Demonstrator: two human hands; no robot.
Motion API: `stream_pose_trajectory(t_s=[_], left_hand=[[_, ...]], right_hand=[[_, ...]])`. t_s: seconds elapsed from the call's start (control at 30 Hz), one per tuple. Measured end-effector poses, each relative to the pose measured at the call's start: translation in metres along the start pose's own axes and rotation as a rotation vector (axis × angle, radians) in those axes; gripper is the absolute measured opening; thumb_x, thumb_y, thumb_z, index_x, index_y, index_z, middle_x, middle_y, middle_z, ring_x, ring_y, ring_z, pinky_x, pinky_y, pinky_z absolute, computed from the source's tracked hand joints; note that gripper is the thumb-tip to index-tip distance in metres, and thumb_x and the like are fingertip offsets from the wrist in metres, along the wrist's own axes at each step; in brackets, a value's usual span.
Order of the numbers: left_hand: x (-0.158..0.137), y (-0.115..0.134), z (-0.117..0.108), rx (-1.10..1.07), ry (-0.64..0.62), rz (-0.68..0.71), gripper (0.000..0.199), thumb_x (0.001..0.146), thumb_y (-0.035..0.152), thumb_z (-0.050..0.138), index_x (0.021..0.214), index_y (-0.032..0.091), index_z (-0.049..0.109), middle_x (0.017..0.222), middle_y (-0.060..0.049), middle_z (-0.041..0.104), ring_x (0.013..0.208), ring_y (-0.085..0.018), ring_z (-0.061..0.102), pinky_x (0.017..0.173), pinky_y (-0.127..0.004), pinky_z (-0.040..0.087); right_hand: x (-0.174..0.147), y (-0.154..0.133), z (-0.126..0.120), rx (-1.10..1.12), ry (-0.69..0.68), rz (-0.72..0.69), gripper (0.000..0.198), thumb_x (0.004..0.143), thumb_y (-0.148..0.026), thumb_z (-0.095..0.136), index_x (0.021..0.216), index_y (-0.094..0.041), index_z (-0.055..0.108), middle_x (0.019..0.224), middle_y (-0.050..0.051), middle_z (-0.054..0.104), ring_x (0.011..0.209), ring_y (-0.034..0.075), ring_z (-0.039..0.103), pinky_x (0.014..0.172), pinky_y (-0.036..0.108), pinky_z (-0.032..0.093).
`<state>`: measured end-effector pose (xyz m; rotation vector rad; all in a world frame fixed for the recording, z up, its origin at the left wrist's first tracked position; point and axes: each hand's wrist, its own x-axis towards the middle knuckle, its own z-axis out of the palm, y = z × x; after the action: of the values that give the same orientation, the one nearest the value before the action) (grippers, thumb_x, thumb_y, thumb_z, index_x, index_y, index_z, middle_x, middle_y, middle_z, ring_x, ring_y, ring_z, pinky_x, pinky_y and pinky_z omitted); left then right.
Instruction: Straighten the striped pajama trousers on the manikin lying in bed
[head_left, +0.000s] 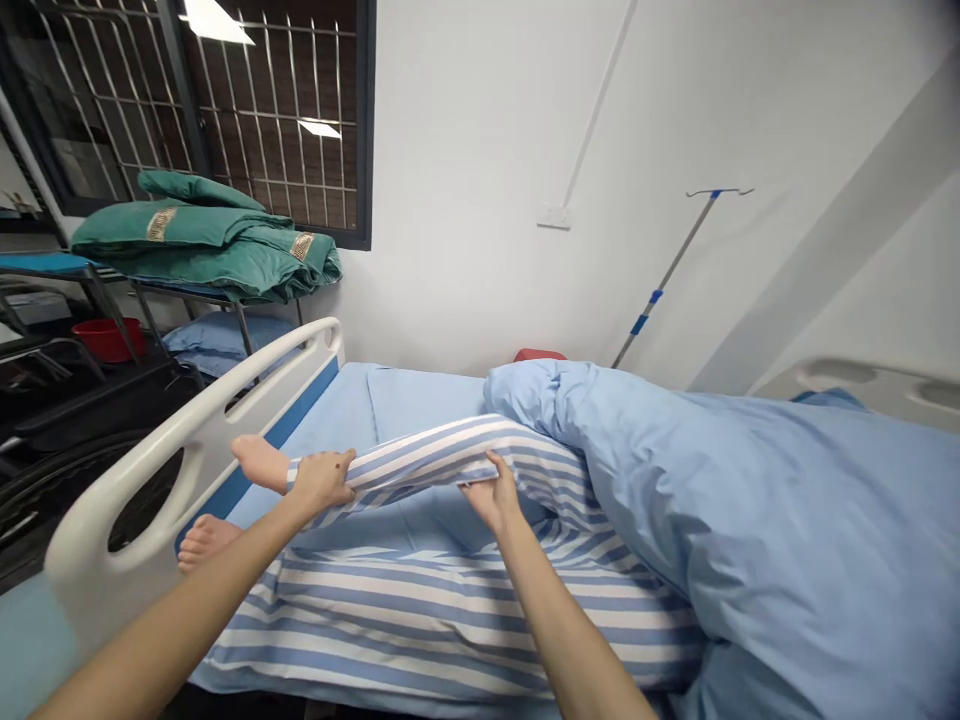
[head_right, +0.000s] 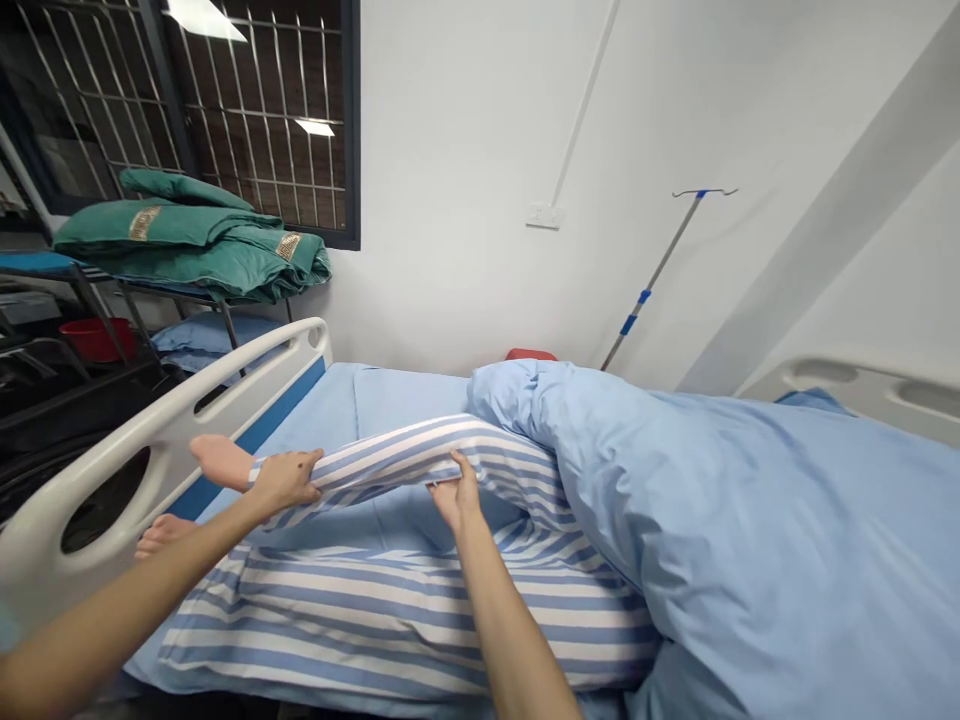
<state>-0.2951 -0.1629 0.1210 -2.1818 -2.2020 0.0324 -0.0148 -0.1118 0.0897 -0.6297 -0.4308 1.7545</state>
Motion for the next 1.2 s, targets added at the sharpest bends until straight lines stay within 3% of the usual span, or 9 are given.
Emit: stream_pose_trajectory(t_s=[0.2,0.3,0.4,0.5,0.67,0.8,0.97,1.07,1.2], left_hand=[[0.020,0.083,0.050,-0.247,0.024,-0.098,0.046,0.066,0.042,0.054,0.109,0.027,0.047,0.101,-0.007,0.064,0.094,-0.025,0.059,0.075,-0.033,0.041],[0.024,0.113,0.071,-0.316,0.012,-0.149,0.044,0.066,0.041,0.053,0.107,0.026,0.046,0.098,-0.006,0.065,0.091,-0.025,0.059,0.072,-0.032,0.041],[0.025,0.118,0.081,-0.333,0.004,-0.144,0.041,0.067,0.040,0.052,0.105,0.027,0.046,0.096,-0.005,0.065,0.089,-0.024,0.060,0.069,-0.031,0.041],[0.026,0.108,0.078,-0.310,-0.027,-0.121,0.041,0.067,0.040,0.053,0.105,0.027,0.046,0.094,-0.005,0.065,0.089,-0.025,0.060,0.069,-0.031,0.041],[0.031,0.079,0.051,-0.226,-0.028,-0.058,0.047,0.065,0.039,0.055,0.109,0.026,0.045,0.101,-0.007,0.064,0.091,-0.026,0.059,0.072,-0.033,0.041],[0.038,0.043,0.025,-0.118,0.001,-0.013,0.044,0.065,0.039,0.055,0.106,0.025,0.047,0.100,-0.009,0.064,0.091,-0.028,0.059,0.073,-0.036,0.040],[0.051,-0.010,0.002,0.056,0.053,0.038,0.041,0.063,0.035,0.054,0.101,0.022,0.050,0.097,-0.012,0.064,0.093,-0.031,0.057,0.079,-0.041,0.037],[0.055,-0.035,0.003,0.105,0.051,0.037,0.042,0.062,0.035,0.056,0.101,0.021,0.051,0.100,-0.013,0.064,0.099,-0.031,0.054,0.085,-0.043,0.033],[0.053,-0.053,0.026,0.133,-0.014,0.035,0.044,0.061,0.036,0.058,0.103,0.023,0.051,0.104,-0.012,0.063,0.102,-0.030,0.051,0.089,-0.042,0.029]], right_hand=[[0.001,-0.071,0.010,-0.058,0.039,-0.121,0.018,0.064,-0.024,0.060,0.081,-0.023,0.058,0.075,-0.004,0.067,0.069,0.013,0.059,0.061,0.026,0.047],[0.000,-0.082,0.008,-0.132,0.087,-0.185,0.018,0.065,-0.027,0.062,0.082,-0.023,0.059,0.076,-0.005,0.067,0.070,0.013,0.059,0.061,0.026,0.047],[0.001,-0.079,0.006,-0.153,0.091,-0.211,0.017,0.066,-0.028,0.063,0.082,-0.024,0.059,0.080,-0.005,0.067,0.073,0.013,0.059,0.061,0.025,0.046],[0.002,-0.074,0.005,-0.137,0.083,-0.205,0.018,0.066,-0.028,0.063,0.083,-0.024,0.059,0.082,-0.005,0.067,0.075,0.013,0.059,0.060,0.024,0.046],[0.006,-0.067,0.007,-0.109,0.073,-0.175,0.019,0.066,-0.029,0.064,0.084,-0.025,0.058,0.082,-0.005,0.067,0.078,0.015,0.059,0.063,0.027,0.048],[0.010,-0.052,0.011,-0.041,0.037,-0.114,0.020,0.066,-0.032,0.063,0.085,-0.026,0.058,0.083,-0.003,0.067,0.083,0.016,0.060,0.066,0.030,0.049],[0.023,-0.015,0.006,0.040,0.076,-0.008,0.032,0.068,-0.051,0.059,0.089,-0.026,0.058,0.090,0.001,0.067,0.088,0.021,0.060,0.069,0.036,0.050],[0.034,0.012,-0.005,0.071,0.125,0.058,0.037,0.066,-0.055,0.059,0.089,-0.026,0.059,0.087,0.003,0.067,0.083,0.021,0.061,0.069,0.038,0.050],[0.046,0.045,-0.027,0.052,0.144,0.091,0.034,0.066,-0.055,0.058,0.086,-0.026,0.057,0.081,0.001,0.067,0.076,0.019,0.061,0.069,0.036,0.050]])
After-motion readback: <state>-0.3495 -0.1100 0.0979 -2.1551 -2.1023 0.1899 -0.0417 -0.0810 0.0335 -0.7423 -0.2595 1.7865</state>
